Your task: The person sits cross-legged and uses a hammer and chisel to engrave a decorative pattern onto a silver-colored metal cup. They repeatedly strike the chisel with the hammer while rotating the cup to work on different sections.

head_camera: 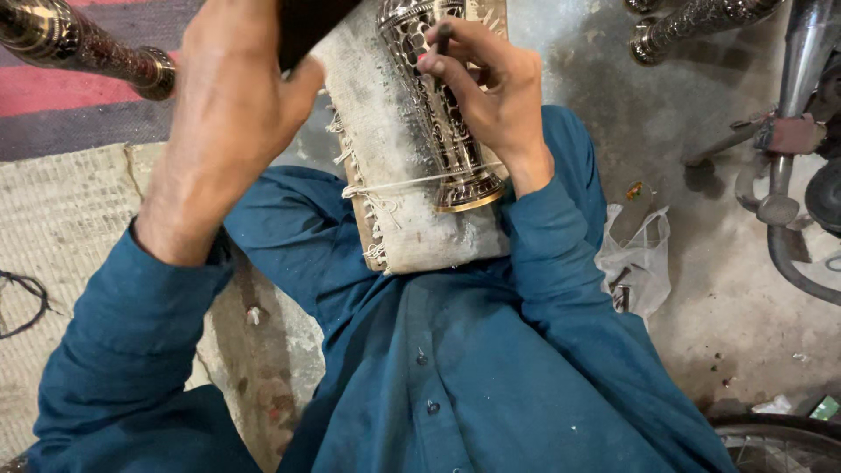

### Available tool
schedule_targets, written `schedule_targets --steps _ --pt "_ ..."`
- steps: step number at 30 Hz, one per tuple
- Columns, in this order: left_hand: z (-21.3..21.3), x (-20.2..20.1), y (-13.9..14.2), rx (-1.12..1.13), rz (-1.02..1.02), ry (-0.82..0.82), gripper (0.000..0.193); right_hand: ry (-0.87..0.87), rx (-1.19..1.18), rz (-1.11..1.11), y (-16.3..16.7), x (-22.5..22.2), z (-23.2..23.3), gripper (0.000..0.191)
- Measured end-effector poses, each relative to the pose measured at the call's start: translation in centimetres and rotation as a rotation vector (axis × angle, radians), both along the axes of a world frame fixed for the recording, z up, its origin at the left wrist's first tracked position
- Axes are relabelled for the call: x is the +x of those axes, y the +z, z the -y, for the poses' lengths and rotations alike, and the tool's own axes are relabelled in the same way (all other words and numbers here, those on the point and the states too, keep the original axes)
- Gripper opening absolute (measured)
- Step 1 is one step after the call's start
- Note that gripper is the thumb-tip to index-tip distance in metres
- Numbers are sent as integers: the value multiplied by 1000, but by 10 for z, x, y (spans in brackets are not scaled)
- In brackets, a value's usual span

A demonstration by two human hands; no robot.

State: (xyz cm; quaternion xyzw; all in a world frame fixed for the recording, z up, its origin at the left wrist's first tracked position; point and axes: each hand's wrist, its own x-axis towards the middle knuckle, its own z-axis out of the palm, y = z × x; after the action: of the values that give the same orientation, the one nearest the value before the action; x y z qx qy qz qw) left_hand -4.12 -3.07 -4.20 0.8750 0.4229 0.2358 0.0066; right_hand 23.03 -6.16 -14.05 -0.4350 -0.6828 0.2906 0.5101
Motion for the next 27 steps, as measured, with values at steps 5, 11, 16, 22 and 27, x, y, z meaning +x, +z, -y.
schedule_targets --steps 5,11,16,22,27 --pt "5 -7 6 99 -235 71 63 14 -6 -212 -8 -2 -2 19" --pt "9 -8 2 -192 173 -166 65 -57 3 -307 -23 -6 2 21" --pt "1 -6 -4 -89 157 -143 53 -70 77 -206 -22 -7 1 24" --pt "-4 -5 3 159 -36 -149 34 -156 65 -81 -18 -7 5 24" --pt "-7 -5 6 251 -114 -159 37 -137 86 -163 -22 -8 0 28"
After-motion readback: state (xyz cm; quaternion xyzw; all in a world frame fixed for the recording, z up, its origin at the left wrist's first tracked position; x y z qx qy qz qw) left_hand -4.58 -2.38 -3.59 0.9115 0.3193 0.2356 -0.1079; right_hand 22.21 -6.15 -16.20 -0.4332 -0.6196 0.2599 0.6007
